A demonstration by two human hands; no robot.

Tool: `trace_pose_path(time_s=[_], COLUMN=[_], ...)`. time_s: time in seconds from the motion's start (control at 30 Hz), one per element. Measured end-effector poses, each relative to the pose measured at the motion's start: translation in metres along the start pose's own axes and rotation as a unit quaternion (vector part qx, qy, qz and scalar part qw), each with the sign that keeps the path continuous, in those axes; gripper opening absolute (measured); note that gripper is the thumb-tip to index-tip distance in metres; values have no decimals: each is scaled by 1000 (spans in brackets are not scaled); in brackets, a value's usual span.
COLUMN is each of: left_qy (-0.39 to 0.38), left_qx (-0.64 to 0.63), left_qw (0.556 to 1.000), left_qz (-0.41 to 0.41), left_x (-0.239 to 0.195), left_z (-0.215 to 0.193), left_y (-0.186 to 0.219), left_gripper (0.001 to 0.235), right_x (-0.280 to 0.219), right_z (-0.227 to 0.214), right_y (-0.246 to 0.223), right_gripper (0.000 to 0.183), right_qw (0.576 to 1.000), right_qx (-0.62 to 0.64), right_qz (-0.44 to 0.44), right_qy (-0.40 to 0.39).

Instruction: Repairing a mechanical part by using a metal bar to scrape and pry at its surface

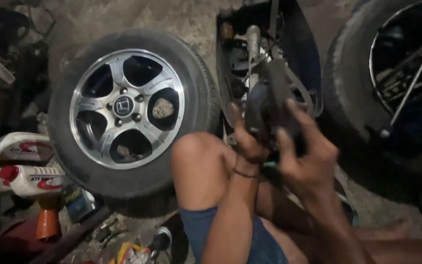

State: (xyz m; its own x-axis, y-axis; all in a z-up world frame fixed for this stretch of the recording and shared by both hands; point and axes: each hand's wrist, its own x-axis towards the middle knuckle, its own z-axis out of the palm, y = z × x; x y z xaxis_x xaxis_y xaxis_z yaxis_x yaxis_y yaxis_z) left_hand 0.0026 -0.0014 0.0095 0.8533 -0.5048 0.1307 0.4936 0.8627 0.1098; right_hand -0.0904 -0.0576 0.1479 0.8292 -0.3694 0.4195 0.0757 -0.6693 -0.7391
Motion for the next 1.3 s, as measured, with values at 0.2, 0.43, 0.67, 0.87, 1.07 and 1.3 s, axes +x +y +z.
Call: trace_pose_path(time_s=[0.2, 0.43, 0.67, 0.87, 1.07, 1.3], left_qy=[7, -16, 3, -63, -64, -52], left_qx=[99, 12, 51, -31, -5, -5], left_qw=[994, 999, 996, 996, 995, 997], left_qz=[42, 45, 73, 48, 73, 59], left_x=[2, 3, 3, 8, 6, 1], left_z=[15, 6, 9, 31, 40, 32], left_y=[11, -1, 6, 12, 9, 5], left_gripper=[71, 61, 65, 73, 70, 70], right_x=[-12, -2, -10, -10, -15, -9], right_z=[-7, -2, -8, -26, -16, 21], right_y=[19, 5, 8, 11, 8, 17], right_gripper=[54, 43, 51, 50, 52, 40], right_qw=[990, 1000, 986, 963, 948, 990], right_qx=[-4, -9, 6, 30, 121, 29], right_qz=[36, -5, 157, 257, 281, 137], right_qy=[-133, -7, -54, -74, -87, -11])
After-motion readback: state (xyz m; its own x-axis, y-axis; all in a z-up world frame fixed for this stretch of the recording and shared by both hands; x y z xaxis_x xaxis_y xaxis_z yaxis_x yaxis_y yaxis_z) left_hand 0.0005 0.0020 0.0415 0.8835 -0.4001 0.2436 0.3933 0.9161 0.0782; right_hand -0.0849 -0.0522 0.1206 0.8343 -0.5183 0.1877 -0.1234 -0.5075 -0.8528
